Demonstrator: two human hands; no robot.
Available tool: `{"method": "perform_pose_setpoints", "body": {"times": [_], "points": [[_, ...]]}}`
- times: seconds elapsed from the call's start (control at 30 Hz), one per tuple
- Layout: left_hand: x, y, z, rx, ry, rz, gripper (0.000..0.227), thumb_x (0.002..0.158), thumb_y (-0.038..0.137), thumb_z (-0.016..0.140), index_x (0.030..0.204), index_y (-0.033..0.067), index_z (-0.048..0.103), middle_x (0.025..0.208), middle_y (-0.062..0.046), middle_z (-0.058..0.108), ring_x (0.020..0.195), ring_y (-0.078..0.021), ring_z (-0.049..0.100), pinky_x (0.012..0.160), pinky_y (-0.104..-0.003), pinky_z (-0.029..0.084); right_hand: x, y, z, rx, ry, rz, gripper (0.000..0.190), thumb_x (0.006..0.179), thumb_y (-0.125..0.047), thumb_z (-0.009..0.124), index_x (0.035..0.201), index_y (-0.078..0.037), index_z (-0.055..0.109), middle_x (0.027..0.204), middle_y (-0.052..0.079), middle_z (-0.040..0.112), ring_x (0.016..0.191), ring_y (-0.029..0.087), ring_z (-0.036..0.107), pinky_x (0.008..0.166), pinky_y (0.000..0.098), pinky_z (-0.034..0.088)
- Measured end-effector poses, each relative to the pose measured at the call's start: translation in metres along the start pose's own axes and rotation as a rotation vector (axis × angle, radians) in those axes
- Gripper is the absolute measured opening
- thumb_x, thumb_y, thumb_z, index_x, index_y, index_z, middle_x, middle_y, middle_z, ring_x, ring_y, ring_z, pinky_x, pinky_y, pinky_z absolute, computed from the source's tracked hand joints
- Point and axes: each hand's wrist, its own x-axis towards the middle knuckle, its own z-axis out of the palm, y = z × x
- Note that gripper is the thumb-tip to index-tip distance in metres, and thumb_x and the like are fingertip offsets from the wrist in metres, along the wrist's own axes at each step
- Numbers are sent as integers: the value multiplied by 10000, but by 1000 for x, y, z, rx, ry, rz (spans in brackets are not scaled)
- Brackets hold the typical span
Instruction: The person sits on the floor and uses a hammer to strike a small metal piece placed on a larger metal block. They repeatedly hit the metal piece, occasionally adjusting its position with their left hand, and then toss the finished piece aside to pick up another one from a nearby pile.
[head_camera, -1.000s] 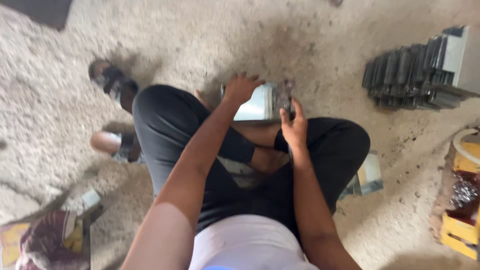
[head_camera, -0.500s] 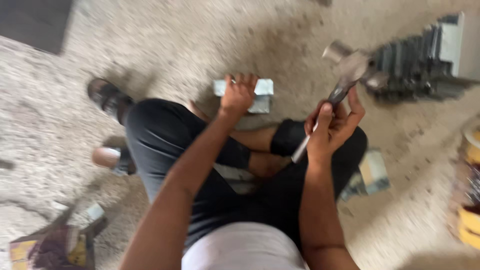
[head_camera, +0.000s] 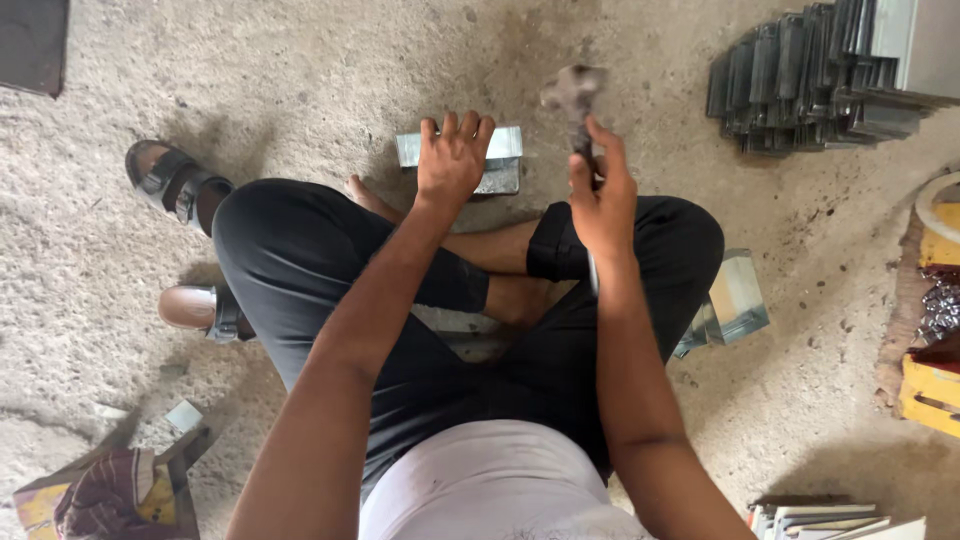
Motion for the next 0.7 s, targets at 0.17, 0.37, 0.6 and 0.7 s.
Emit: {"method": "perform_pose_setpoints", "body": {"times": [0.17,0.37,0.6,0.7], "points": [[-5,-3,2,-16,-7,-3,237,963,138,582,1195,132,628,1103,-41,662,1006,-255,644,891,-492,449,-13,9,26,-105,111,-328,394,1176,-224,583,1540,-111,482,1218,188,697,921,197,716,778,357,583],[-7,1,8,-16,99,-17,240,914,156,591,1151,151,630,1125,-33,674,990,-250,639,894,-491,447,-17,77,44,-153,7,80,457,1013,-111,656,1450,-127,523,749,120,659,587,167,614,559,347,497],[-10,-11,6,-212,307,-247,351,865,92,594,1212,135,626,1112,-63,664,1025,-291,626,932,-493,437,-41,95,57,414,-21,448,492,987,-77,669,1407,-171,431,727,19,539,469,76,465,385,256,354],[-20,-13,18,-532,411,-408,514,751,10,578,1260,76,599,1079,-127,642,1018,-368,610,901,-507,424,-50,50,43,427,69,363,511,1006,-80,658,1426,-183,385,737,-1,528,467,63,448,381,238,332]]}}
